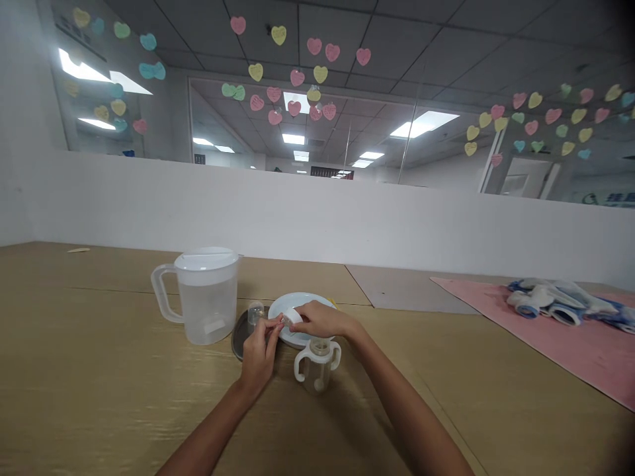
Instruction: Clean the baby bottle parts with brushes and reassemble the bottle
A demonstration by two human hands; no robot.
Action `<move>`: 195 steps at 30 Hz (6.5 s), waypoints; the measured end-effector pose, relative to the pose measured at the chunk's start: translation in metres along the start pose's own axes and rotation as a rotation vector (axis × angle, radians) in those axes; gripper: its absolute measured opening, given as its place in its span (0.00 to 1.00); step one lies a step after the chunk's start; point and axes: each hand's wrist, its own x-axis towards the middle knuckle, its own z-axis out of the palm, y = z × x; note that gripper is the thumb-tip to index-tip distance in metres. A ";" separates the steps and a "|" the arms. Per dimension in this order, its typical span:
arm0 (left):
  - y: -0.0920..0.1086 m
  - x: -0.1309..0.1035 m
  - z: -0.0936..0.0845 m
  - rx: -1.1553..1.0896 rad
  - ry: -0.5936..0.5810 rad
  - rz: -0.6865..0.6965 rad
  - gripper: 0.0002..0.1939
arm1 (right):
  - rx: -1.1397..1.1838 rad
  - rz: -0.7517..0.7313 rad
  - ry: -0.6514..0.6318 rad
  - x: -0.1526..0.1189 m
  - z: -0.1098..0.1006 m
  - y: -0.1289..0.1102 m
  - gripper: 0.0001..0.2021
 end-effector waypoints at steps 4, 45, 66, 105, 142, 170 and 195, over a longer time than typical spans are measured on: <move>0.002 -0.001 0.000 -0.003 0.002 -0.002 0.10 | 0.009 -0.005 -0.019 0.000 -0.002 0.002 0.15; 0.007 0.001 0.001 -0.123 -0.022 -0.158 0.16 | 0.148 -0.099 0.312 0.008 0.015 -0.015 0.21; 0.003 0.000 0.001 -0.190 0.056 -0.141 0.17 | 0.500 -0.071 0.237 0.004 0.005 -0.017 0.24; 0.016 -0.010 0.008 0.149 -0.371 0.280 0.13 | 0.282 0.088 0.114 -0.027 -0.040 0.014 0.19; 0.010 -0.010 0.010 0.178 -0.393 0.393 0.11 | -0.025 0.183 -0.091 -0.038 -0.042 -0.024 0.09; 0.010 -0.011 0.010 0.179 -0.358 0.418 0.08 | -0.292 0.352 -0.131 -0.029 -0.023 -0.047 0.23; 0.016 -0.011 0.012 0.194 -0.360 0.487 0.09 | -0.348 0.297 -0.147 -0.032 -0.024 -0.045 0.26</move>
